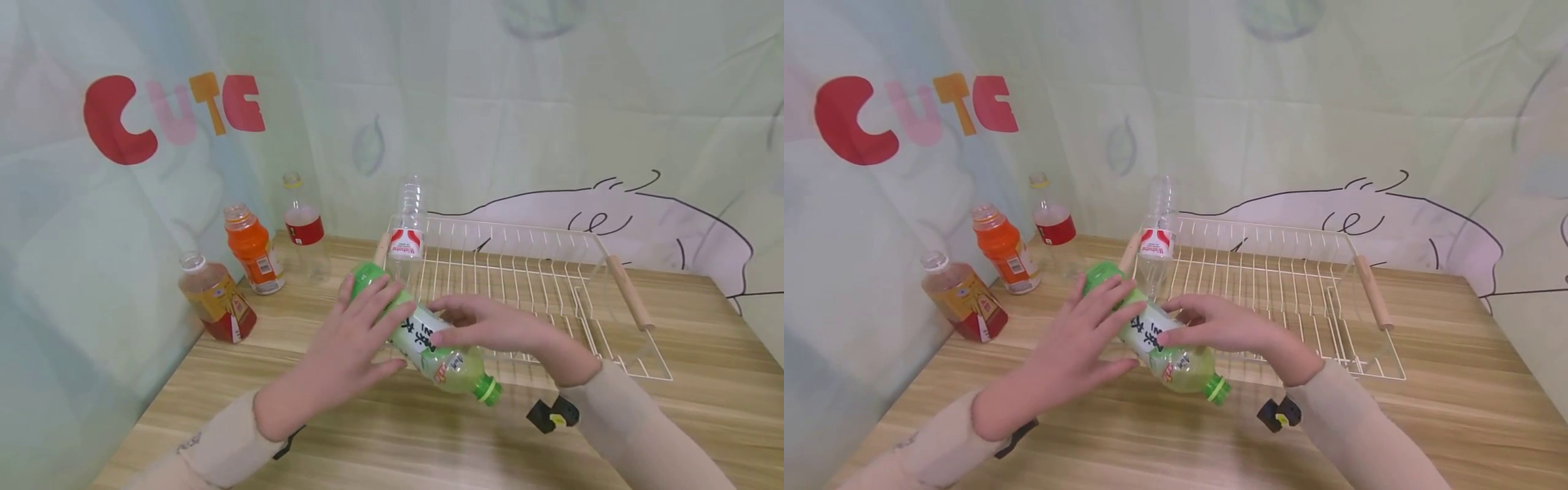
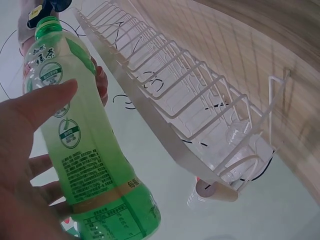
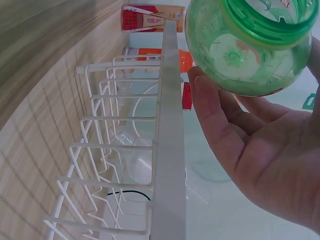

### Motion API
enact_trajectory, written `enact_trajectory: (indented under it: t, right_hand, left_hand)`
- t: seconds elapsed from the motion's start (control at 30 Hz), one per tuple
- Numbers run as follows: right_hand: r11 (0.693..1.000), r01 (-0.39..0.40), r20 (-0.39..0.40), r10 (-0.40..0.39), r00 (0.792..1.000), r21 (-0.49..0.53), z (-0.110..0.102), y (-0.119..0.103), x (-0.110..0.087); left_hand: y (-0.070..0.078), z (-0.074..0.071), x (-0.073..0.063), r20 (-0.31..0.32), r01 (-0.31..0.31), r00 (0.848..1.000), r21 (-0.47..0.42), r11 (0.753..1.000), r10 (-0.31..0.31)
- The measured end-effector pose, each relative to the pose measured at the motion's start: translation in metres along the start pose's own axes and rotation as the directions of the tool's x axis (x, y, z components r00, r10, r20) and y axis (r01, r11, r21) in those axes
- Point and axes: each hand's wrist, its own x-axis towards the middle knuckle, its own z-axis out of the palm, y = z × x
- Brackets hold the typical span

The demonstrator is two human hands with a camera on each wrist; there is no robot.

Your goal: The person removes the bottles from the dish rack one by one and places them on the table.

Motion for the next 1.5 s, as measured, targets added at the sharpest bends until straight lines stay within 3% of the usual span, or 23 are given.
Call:
enact_trajectory:
  t: [0.2,0.53,0.93,1.3,1.5]
  right_hand:
    - [1.000,0.031,0.029,-0.030,0.999,-0.007,0.000,0.001,0.000]
    - [0.998,0.058,0.061,-0.057,0.997,-0.019,0.002,0.003,0.002]
    - [0.993,0.060,0.074,-0.052,0.996,-0.105,0.001,0.001,0.004]
    - [0.984,0.052,0.054,-0.043,0.998,-0.168,-0.001,-0.006,0.007]
    - [0.991,0.032,-0.001,-0.032,0.999,-0.128,-0.008,-0.013,0.008]
  left_hand:
    - [0.000,0.004,-0.002,-0.023,-0.039,0.999,0.050,0.998,0.041]
    - [0.001,0.004,-0.005,0.023,-0.009,1.000,0.039,0.999,0.008]
    - [0.000,0.004,-0.006,0.024,-0.027,0.999,0.044,0.999,0.026]
    - [-0.004,0.006,-0.008,-0.033,0.000,0.999,0.026,1.000,0.001]
    - [-0.012,0.004,-0.010,-0.078,0.046,0.996,0.041,0.998,-0.042]
